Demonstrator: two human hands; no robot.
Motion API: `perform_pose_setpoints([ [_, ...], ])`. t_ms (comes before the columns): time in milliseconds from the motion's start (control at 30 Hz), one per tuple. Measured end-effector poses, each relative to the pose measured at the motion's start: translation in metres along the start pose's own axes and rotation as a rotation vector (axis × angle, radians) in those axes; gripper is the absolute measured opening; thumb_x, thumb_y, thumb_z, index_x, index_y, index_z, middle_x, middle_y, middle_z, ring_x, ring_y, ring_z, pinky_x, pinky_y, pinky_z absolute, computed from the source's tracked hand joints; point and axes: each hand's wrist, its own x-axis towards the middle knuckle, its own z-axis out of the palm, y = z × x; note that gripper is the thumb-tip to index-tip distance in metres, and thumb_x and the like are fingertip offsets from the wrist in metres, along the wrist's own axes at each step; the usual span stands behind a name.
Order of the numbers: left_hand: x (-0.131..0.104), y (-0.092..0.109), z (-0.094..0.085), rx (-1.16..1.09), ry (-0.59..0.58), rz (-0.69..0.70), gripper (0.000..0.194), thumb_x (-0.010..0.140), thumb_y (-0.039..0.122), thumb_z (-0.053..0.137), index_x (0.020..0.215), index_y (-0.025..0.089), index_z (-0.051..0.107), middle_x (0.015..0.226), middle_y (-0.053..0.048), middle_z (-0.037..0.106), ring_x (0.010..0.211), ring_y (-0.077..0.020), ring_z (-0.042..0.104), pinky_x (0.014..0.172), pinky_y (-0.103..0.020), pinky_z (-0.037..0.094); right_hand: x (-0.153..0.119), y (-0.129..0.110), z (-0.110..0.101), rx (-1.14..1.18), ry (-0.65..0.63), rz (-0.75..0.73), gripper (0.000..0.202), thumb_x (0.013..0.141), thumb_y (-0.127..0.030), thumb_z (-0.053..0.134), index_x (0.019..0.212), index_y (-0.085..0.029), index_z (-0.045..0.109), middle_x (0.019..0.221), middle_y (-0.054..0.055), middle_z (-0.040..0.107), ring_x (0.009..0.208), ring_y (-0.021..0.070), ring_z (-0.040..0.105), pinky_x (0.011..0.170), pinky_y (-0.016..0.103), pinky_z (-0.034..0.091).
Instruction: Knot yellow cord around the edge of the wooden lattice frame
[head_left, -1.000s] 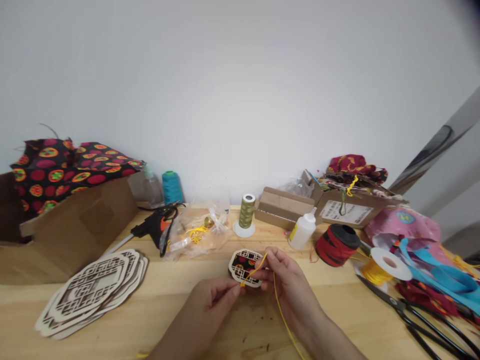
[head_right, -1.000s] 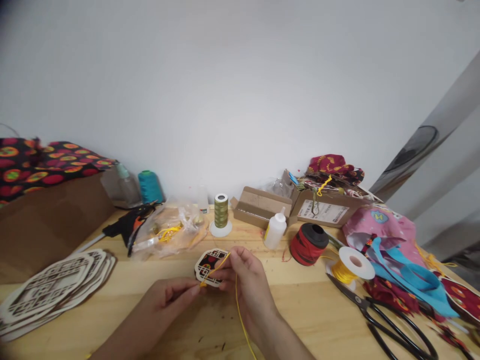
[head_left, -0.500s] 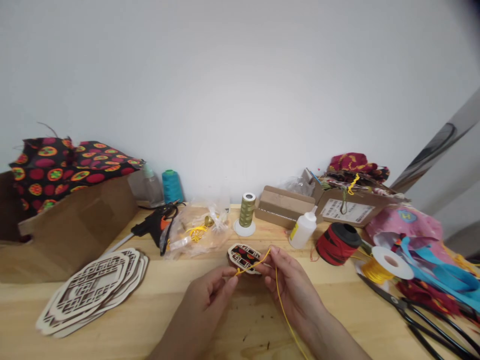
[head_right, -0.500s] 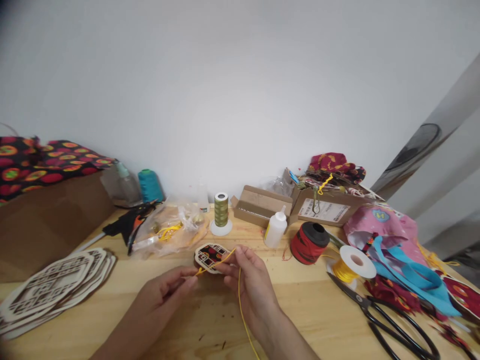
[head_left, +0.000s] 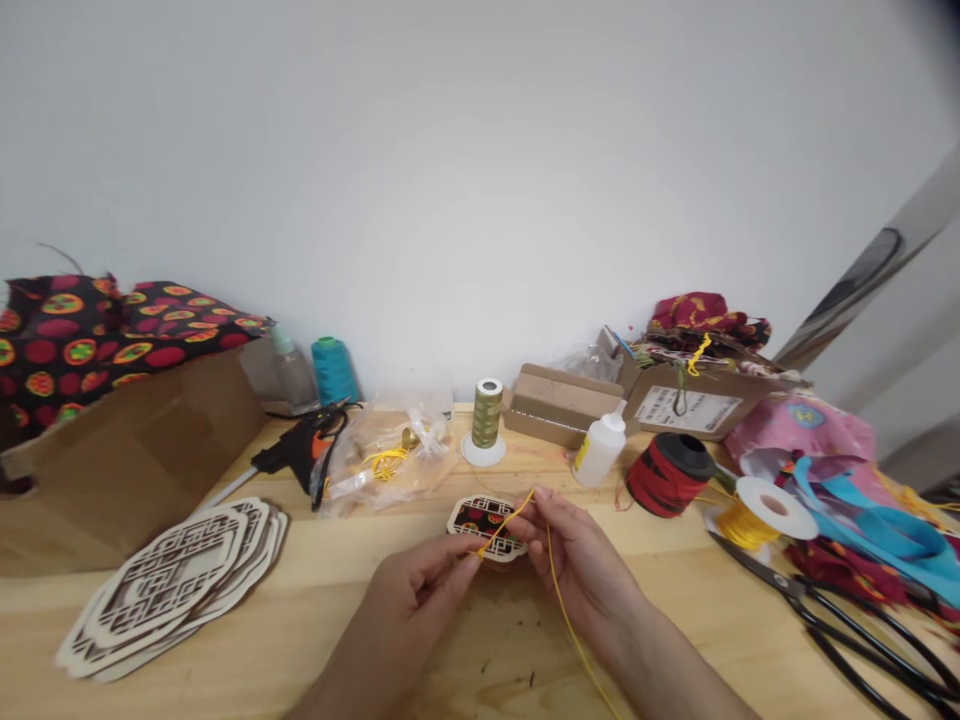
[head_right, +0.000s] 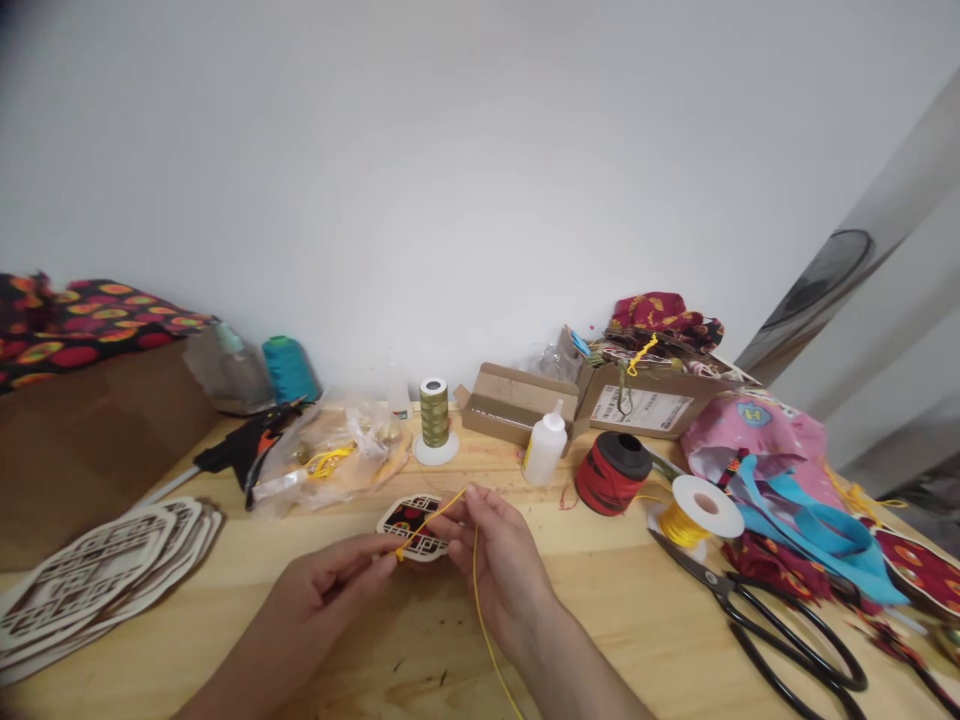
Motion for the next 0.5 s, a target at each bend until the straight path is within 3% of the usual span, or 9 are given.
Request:
perform_pose_setpoints([
  [500, 0.0067, 0.0025, 0.0014, -0.125, 0.024, -0.079, 0.018, 0.069, 0.032, 0.055, 0.077, 0.019, 0.064, 0.073, 0.002, 0.066, 0.07, -0.0144, 0.056, 0.063, -0.019, 0.042, 0.004, -0.003, -0.0036, 0.055, 0.068, 0.002, 0.011, 0.066, -0.02, 0.062, 0.061, -0.012, 0.057, 0.062, -0.001, 0.058, 0.057, 0.0063, 0.059, 0.042, 0.006, 0.044],
])
